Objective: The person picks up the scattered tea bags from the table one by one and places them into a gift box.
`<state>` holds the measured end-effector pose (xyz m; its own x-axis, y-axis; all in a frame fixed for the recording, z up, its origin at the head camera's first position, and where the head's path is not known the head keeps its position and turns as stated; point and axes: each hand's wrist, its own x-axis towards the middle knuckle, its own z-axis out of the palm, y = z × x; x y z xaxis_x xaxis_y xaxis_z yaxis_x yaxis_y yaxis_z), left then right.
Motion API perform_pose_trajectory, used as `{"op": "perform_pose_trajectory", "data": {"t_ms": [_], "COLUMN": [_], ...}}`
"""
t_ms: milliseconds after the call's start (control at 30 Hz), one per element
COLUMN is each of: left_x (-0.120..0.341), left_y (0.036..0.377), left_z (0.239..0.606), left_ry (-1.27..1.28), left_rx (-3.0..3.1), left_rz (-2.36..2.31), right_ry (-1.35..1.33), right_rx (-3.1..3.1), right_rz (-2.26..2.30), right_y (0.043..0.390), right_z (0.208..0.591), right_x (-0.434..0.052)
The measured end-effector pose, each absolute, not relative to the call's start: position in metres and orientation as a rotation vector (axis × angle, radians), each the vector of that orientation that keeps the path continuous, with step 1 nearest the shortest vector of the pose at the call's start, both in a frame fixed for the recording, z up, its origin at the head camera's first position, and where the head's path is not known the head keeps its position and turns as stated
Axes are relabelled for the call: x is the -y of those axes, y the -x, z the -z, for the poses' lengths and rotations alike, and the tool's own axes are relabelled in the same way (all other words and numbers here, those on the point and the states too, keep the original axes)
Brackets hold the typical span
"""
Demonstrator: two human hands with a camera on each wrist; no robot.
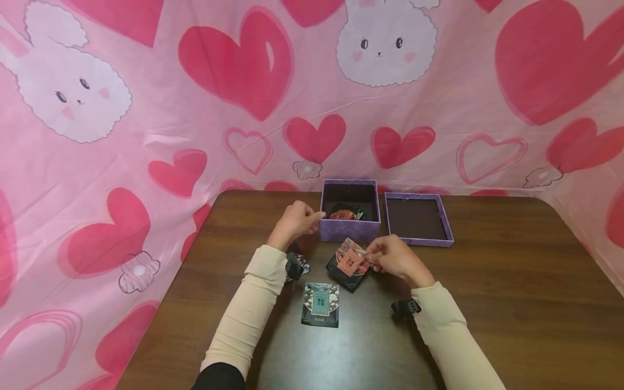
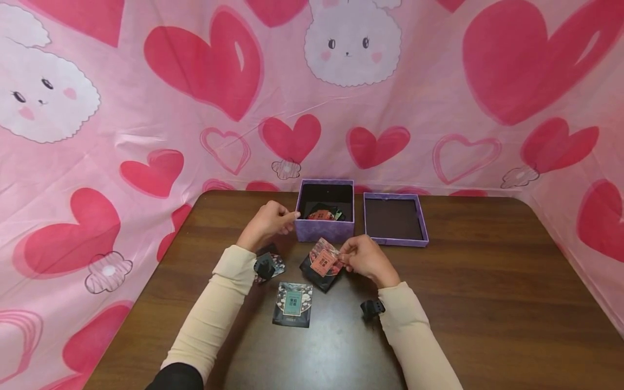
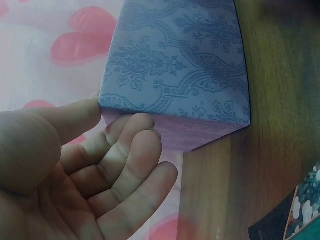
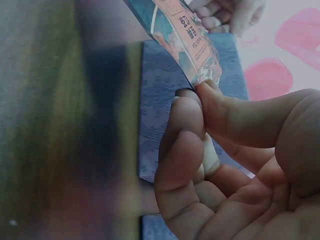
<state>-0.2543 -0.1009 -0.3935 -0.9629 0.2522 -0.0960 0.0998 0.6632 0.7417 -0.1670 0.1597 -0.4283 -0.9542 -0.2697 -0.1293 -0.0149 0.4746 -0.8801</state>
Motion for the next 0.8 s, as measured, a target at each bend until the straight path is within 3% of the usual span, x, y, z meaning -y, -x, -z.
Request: {"op": "perform_pose_trajectory", "data": {"t_ms": [800], "left_x": [0.103], "left_y": [0.255], "left_z": [0.392], "left_ry": [-0.295], "left_rx": [-2.664], "left_rz": [-1.187], "right_ry": [0.262], "right_rx": [-2.486], "right_rz": [1.495], "right_y": [0.18], "right_z": [0.377], "right_x": [-0.174]}}
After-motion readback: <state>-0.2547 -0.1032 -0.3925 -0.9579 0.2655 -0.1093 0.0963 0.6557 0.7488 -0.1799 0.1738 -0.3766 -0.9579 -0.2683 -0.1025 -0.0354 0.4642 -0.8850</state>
